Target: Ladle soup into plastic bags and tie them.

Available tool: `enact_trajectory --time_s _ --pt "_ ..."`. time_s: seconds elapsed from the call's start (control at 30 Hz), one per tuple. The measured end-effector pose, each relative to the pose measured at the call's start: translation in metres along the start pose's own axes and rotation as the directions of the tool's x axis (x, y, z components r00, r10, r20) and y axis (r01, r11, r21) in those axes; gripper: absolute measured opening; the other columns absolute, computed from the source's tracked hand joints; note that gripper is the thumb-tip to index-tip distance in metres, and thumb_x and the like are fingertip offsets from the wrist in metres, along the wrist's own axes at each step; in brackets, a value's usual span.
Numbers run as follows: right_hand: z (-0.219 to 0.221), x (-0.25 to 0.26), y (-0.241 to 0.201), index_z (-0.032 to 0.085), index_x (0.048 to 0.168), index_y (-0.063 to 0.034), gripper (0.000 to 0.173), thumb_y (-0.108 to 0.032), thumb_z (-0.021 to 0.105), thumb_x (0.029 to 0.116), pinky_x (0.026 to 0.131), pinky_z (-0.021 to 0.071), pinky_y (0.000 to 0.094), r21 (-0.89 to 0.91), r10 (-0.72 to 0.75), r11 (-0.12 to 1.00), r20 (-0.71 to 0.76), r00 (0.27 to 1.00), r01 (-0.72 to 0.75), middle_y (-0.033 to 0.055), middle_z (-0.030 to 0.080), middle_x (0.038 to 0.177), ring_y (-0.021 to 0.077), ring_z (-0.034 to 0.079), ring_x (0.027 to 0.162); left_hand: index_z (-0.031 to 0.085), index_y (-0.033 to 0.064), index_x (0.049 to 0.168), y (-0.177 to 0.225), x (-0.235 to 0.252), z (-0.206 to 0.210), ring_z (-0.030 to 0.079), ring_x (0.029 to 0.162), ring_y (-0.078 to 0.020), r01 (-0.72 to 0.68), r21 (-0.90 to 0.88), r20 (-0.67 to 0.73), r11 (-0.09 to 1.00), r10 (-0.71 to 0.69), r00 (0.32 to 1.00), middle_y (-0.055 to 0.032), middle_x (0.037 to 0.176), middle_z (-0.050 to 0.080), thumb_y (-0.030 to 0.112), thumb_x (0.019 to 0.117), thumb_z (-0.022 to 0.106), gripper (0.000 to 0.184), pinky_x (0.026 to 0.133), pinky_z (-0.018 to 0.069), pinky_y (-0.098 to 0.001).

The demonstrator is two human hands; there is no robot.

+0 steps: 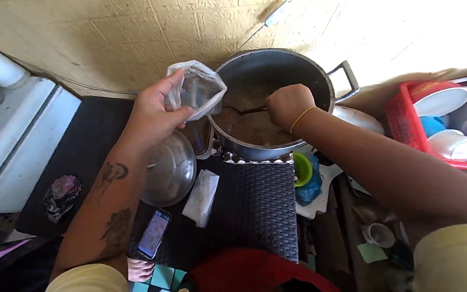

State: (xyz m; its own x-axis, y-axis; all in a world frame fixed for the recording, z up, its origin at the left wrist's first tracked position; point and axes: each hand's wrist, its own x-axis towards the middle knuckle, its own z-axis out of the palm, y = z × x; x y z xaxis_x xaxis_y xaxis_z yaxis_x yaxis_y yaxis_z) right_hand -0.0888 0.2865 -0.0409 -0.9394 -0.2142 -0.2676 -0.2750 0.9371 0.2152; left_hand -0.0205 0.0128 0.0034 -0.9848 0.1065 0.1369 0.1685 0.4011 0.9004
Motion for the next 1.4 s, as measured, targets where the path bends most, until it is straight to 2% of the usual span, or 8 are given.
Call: enact_trajectory --time_s 0.27,0.37,0.47,0.6,0.8,0.97,1.1,1.4 --pt "-0.001 0.003 0.032 0.075 0.097 -0.01 0.014 -0.022 0.07 0.0918 0.068 0.0528 0.0628 0.061 0.02 0.998 -0.003 1.0 -0.02 0.019 0.072 0.094 0.0418 0.07 0.092 0.044 0.0102 0.155 -0.002 -0.001 0.0 0.069 0.083 -0.0081 0.063 -0.024 -0.008 0.998 -0.063 0.998 -0.0052 0.15 0.053 -0.01 0.0869 0.069 0.075 0.065 0.0588 -0.0227" --pt "-0.011 -0.016 0.013 0.071 0.09 -0.0036 0.01 -0.013 0.071 0.0898 0.066 0.0525 0.0622 0.084 0.098 0.991 0.043 0.994 -0.102 0.0221 0.07 0.095 0.0442 0.07 0.092 0.043 0.0101 0.155 -0.004 -0.001 0.0 0.07 0.085 -0.0082 0.059 -0.024 -0.001 0.998 -0.059 0.998 -0.005 0.151 0.053 -0.01 0.0876 0.069 0.075 0.063 0.0585 -0.0222" --pt "-0.01 -0.027 -0.014 0.068 0.088 0.0027 0.006 -0.002 0.065 0.0911 0.063 0.0525 0.0601 0.082 0.069 0.994 0.052 0.996 -0.073 0.0241 0.069 0.094 0.0448 0.069 0.091 0.044 0.0098 0.155 -0.003 -0.001 0.001 0.07 0.086 -0.009 0.059 -0.025 -0.003 0.998 -0.059 0.998 -0.0055 0.149 0.054 -0.01 0.0876 0.069 0.074 0.065 0.0594 -0.0227" --pt "0.005 -0.02 -0.027 0.068 0.089 0.0033 0.006 -0.002 0.065 0.0906 0.066 0.0534 0.0588 0.103 0.029 0.994 0.096 0.995 -0.039 0.0235 0.069 0.096 0.0433 0.069 0.092 0.044 0.0094 0.154 -0.001 -0.004 0.0 0.07 0.085 -0.0085 0.037 -0.022 0.0 0.999 -0.037 0.999 -0.0055 0.148 0.055 -0.009 0.0867 0.069 0.074 0.064 0.0593 -0.022" --pt "0.016 -0.001 0.012 0.073 0.095 -0.0061 0.02 -0.026 0.072 0.0924 0.072 0.0521 0.0678 0.284 0.15 0.941 0.128 0.98 -0.181 0.023 0.071 0.1 0.045 0.069 0.097 0.043 0.009 0.155 -0.006 -0.006 -0.006 0.07 0.085 -0.0073 0.033 -0.029 -0.015 0.999 -0.034 0.999 -0.0059 0.148 0.055 -0.01 0.0852 0.071 0.077 0.065 0.0595 -0.0211" --pt "0.025 0.007 0.052 0.079 0.101 -0.0151 0.025 -0.038 0.076 0.0921 0.079 0.0513 0.0693 0.369 0.099 0.917 0.158 0.982 -0.152 0.0166 0.074 0.099 0.0398 0.069 0.099 0.044 0.0091 0.154 -0.008 -0.001 -0.002 0.07 0.086 -0.0075 0.053 -0.03 -0.018 0.998 -0.054 0.998 -0.0056 0.148 0.054 -0.011 0.0853 0.07 0.077 0.065 0.0596 -0.0216" --pt "0.031 0.003 0.067 0.08 0.104 -0.0109 0.024 -0.032 0.079 0.092 0.082 0.0524 0.0645 0.5 0.088 0.85 0.174 0.981 -0.165 0.0153 0.074 0.093 0.0348 0.07 0.088 0.043 0.0087 0.155 -0.006 0.002 0.002 0.07 0.085 -0.0071 0.041 -0.026 -0.001 0.999 -0.041 0.999 -0.0059 0.148 0.055 -0.009 0.085 0.071 0.077 0.064 0.0592 -0.021" --pt "0.03 -0.015 0.095 0.08 0.103 -0.0087 0.018 -0.024 0.079 0.0931 0.08 0.0522 0.0615 0.618 0.131 0.764 0.132 0.983 -0.185 0.0156 0.074 0.089 0.032 0.068 0.079 0.042 0.0082 0.155 0.006 0.033 0.017 0.07 0.084 -0.0112 -0.005 0.039 0.005 0.999 0.004 1.0 -0.0105 0.144 0.058 -0.003 0.0876 0.073 0.075 0.063 0.0597 -0.0259"
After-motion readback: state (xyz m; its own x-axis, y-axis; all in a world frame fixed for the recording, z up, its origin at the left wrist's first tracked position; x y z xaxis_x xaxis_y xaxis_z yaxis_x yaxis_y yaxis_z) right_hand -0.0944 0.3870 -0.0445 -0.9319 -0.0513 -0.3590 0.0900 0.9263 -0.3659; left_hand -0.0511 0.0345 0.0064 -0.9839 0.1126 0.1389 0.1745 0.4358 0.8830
